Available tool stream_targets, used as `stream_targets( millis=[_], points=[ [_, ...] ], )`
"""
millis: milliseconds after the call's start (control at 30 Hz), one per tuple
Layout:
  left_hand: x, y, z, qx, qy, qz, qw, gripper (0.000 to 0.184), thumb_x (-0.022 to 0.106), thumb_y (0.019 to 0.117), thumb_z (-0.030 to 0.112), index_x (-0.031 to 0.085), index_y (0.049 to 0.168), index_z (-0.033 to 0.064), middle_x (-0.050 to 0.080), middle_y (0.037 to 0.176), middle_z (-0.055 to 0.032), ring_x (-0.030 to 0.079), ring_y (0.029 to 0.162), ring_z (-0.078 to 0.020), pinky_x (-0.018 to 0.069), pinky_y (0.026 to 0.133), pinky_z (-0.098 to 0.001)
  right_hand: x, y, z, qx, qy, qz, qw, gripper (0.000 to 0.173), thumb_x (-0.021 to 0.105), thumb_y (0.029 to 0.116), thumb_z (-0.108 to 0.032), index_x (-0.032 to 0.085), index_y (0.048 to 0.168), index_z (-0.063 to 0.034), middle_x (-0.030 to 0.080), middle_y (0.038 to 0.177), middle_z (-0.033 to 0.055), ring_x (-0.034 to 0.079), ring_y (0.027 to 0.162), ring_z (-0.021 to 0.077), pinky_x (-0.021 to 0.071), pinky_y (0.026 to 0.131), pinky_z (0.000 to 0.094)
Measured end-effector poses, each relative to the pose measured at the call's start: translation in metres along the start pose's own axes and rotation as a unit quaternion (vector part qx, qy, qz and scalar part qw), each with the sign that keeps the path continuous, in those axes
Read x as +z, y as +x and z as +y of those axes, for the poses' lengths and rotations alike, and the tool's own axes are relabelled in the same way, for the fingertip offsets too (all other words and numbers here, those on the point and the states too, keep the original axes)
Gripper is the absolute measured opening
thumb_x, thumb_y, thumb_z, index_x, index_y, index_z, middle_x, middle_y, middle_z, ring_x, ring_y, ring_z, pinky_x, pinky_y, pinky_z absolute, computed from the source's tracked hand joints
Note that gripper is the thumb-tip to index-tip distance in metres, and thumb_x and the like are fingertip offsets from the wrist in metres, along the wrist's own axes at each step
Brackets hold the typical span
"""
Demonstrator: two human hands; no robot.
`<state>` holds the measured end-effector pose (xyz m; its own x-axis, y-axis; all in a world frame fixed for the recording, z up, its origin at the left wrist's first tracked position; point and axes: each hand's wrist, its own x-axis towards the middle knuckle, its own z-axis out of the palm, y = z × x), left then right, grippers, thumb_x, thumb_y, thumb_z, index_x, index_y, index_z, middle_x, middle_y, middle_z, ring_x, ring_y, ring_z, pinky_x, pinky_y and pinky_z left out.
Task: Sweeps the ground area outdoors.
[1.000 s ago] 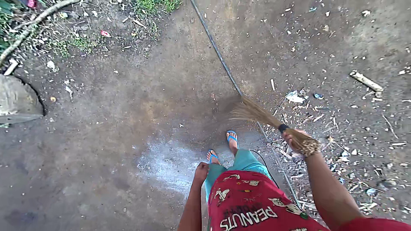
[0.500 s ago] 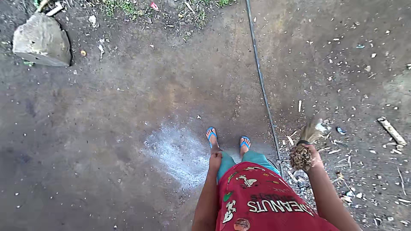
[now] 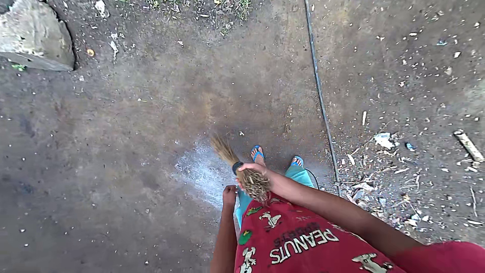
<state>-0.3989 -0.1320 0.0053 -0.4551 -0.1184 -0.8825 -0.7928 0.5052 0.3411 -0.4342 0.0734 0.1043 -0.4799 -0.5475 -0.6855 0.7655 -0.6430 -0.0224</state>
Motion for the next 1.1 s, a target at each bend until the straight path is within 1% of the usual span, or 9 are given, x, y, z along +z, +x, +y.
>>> stream_targets(
  millis=[100, 200, 333, 433, 533, 700, 833, 933, 1100],
  points=[
    [0.003, -0.009, -0.017, -0.010, 0.047, -0.059, 0.997, 0.034, 0.040, 0.1109, 0.015, 0.057, 0.128, -0.0089, 0.066, 0.113, -0.0242, 0.064, 0.091, -0.0271, 0.0527, 0.081, -0.0445, -0.018, 0.042, -0.005, -0.008, 0.062, -0.072, 0.995, 0.036, 0.031, 0.1064, -0.034, 0.055, 0.094, -0.0092, 0.063, 0.077, 0.0070, 0.064, 0.063, 0.0152, 0.0557, 0.056, 0.0279],
    [0.005, -0.003, -0.030, -0.002, 0.117, -0.105, 0.988, 0.032, 0.042, 0.1101, 0.013, 0.061, 0.120, -0.0114, 0.065, 0.109, -0.0259, 0.062, 0.097, -0.0284, 0.0496, 0.091, -0.0449, -0.092, 0.043, -0.015, -0.042, 0.088, -0.092, 0.991, 0.046, 0.029, 0.1040, -0.040, 0.059, 0.094, -0.0069, 0.066, 0.080, 0.0071, 0.066, 0.065, 0.0148, 0.0560, 0.056, 0.0253],
    [0.005, 0.017, -0.014, -0.054, 0.105, -0.134, 0.984, 0.036, 0.041, 0.1109, 0.019, 0.055, 0.131, -0.0076, 0.064, 0.117, -0.0253, 0.065, 0.097, -0.0297, 0.0529, 0.085, -0.0460, -0.171, -0.051, -0.028, -0.141, 0.060, 0.166, 0.974, 0.033, 0.032, 0.1053, -0.031, 0.056, 0.105, -0.0089, 0.067, 0.081, 0.0058, 0.065, 0.064, 0.0150, 0.0560, 0.056, 0.0286],
    [0.006, 0.034, 0.024, -0.081, 0.122, -0.171, 0.974, 0.041, 0.038, 0.1119, 0.027, 0.052, 0.140, -0.0003, 0.064, 0.128, -0.0227, 0.064, 0.108, -0.0329, 0.0493, 0.088, -0.0520, -0.199, -0.126, -0.044, -0.240, 0.044, 0.428, 0.870, 0.029, 0.035, 0.1058, -0.029, 0.054, 0.112, -0.0085, 0.066, 0.084, 0.0047, 0.065, 0.067, 0.0138, 0.0559, 0.059, 0.0299],
    [0.013, 0.052, 0.061, -0.058, 0.195, -0.213, 0.956, 0.041, 0.038, 0.1121, 0.029, 0.051, 0.141, 0.0021, 0.064, 0.129, -0.0203, 0.063, 0.112, -0.0329, 0.0483, 0.092, -0.0535, -0.195, -0.179, -0.070, -0.243, 0.065, 0.683, 0.686, 0.059, 0.069, 0.0947, -0.034, 0.051, 0.138, 0.0019, 0.062, 0.124, 0.0202, 0.063, 0.108, 0.0282, 0.0526, 0.090, 0.0476],
    [0.036, 0.067, 0.114, 0.024, 0.184, -0.203, 0.962, 0.040, 0.038, 0.1121, 0.024, 0.051, 0.141, 0.0004, 0.065, 0.126, -0.0218, 0.064, 0.109, -0.0332, 0.0488, 0.090, -0.0534, -0.212, -0.240, -0.097, -0.432, 0.206, 0.651, 0.589, 0.059, 0.068, 0.0922, -0.040, 0.048, 0.136, -0.0046, 0.062, 0.118, 0.0151, 0.065, 0.101, 0.0256, 0.0565, 0.080, 0.0479],
    [0.060, 0.070, 0.126, 0.029, 0.170, -0.189, 0.967, 0.037, 0.038, 0.1120, 0.021, 0.052, 0.140, -0.0005, 0.064, 0.126, -0.0223, 0.063, 0.105, -0.0322, 0.0490, 0.085, -0.0517, -0.181, -0.252, -0.092, -0.419, 0.191, 0.624, 0.631, 0.048, 0.067, 0.0924, -0.039, 0.053, 0.126, -0.0067, 0.063, 0.101, 0.0100, 0.064, 0.085, 0.0207, 0.0559, 0.072, 0.0439],
    [0.076, 0.064, 0.125, 0.002, 0.217, -0.185, 0.958, 0.038, 0.038, 0.1121, 0.021, 0.052, 0.139, -0.0014, 0.064, 0.127, -0.0236, 0.063, 0.106, -0.0334, 0.0485, 0.086, -0.0528, -0.151, -0.242, -0.085, -0.334, 0.108, 0.564, 0.748, 0.028, 0.058, 0.1001, -0.034, 0.060, 0.110, -0.0077, 0.064, 0.083, 0.0056, 0.064, 0.070, 0.0155, 0.0557, 0.064, 0.0361],
    [0.115, 0.043, 0.132, -0.024, 0.219, -0.133, 0.966, 0.039, 0.039, 0.1121, 0.022, 0.054, 0.137, -0.0032, 0.064, 0.126, -0.0248, 0.063, 0.104, -0.0345, 0.0479, 0.085, -0.0535, -0.182, -0.213, -0.100, -0.212, 0.068, 0.288, 0.932, 0.028, 0.049, 0.1045, -0.027, 0.055, 0.124, -0.0076, 0.070, 0.098, 0.0088, 0.067, 0.072, 0.0173, 0.0573, 0.062, 0.0333]
  ],
)
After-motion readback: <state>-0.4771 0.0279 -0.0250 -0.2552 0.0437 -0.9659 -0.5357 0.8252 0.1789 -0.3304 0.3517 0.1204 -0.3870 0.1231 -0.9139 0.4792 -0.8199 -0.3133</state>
